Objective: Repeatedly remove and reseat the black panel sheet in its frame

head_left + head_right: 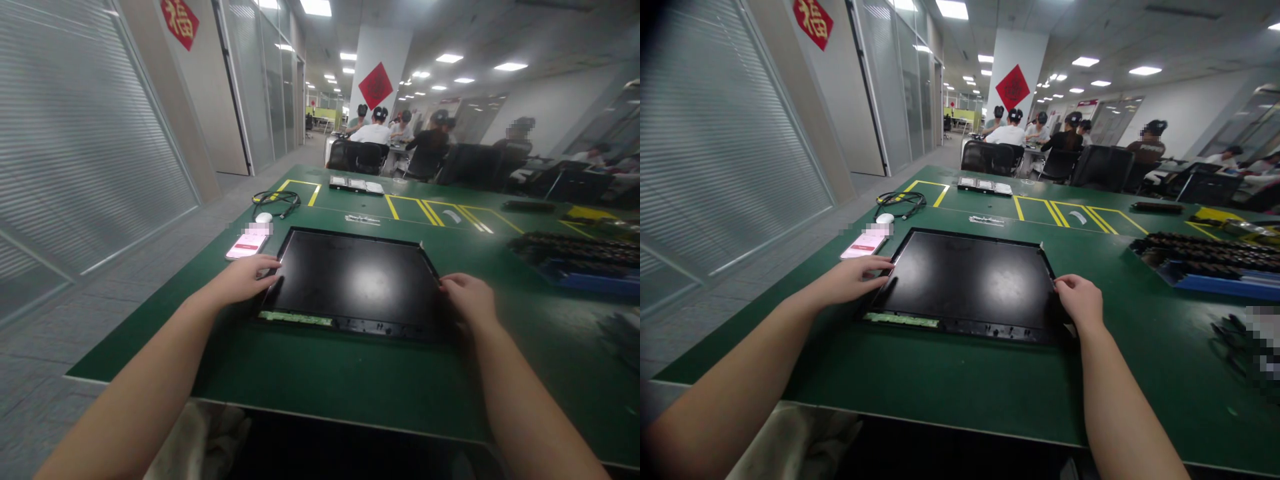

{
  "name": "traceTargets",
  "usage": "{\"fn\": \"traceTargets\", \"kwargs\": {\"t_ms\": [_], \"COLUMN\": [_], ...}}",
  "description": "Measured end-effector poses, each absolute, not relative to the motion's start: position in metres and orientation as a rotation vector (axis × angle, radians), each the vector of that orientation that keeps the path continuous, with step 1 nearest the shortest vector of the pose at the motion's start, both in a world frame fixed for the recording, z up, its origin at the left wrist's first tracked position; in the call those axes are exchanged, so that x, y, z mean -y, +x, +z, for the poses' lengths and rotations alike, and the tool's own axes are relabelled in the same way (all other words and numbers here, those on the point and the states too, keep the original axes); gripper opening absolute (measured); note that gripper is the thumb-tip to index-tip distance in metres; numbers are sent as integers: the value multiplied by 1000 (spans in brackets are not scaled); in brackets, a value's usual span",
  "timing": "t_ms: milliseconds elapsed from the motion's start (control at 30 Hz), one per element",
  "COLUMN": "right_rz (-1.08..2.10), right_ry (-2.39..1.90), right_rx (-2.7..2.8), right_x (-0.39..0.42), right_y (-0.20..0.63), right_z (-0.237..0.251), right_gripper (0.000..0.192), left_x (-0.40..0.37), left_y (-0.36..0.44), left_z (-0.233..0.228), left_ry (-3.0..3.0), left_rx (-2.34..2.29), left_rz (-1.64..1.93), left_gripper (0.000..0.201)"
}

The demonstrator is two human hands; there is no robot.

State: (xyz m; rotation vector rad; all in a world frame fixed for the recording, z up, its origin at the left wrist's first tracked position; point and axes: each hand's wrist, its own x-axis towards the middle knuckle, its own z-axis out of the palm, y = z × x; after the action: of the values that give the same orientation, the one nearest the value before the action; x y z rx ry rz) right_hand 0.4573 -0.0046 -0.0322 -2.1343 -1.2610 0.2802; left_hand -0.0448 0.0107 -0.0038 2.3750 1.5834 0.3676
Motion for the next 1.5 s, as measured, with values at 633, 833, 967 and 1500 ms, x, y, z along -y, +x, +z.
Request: {"fn": "traceTargets", "kwargs": {"t_ms": [633,833,967,1500], "right_rz": [314,307,314,387], "right_ry": [-2101,-2111,-2089,-2031], "right_rx": [1208,1209,1205,1108], "right_x": [-1,2,2,0], "right_y": [463,457,457,461], "right_z": [-40,-35,-34,-41], "right_gripper": [29,28,29,30], "left_x": [-14,-13,-14,-15], "left_y": [-34,-31,-31,-32], "left_z": [-9,-7,-8,-10], "left_ry": [2434,2438,2435,2502], "left_rx": [-1721,-1752,-1754,-1739], "left_rz": [267,242,229,200], "left_gripper": [50,50,50,47]}}
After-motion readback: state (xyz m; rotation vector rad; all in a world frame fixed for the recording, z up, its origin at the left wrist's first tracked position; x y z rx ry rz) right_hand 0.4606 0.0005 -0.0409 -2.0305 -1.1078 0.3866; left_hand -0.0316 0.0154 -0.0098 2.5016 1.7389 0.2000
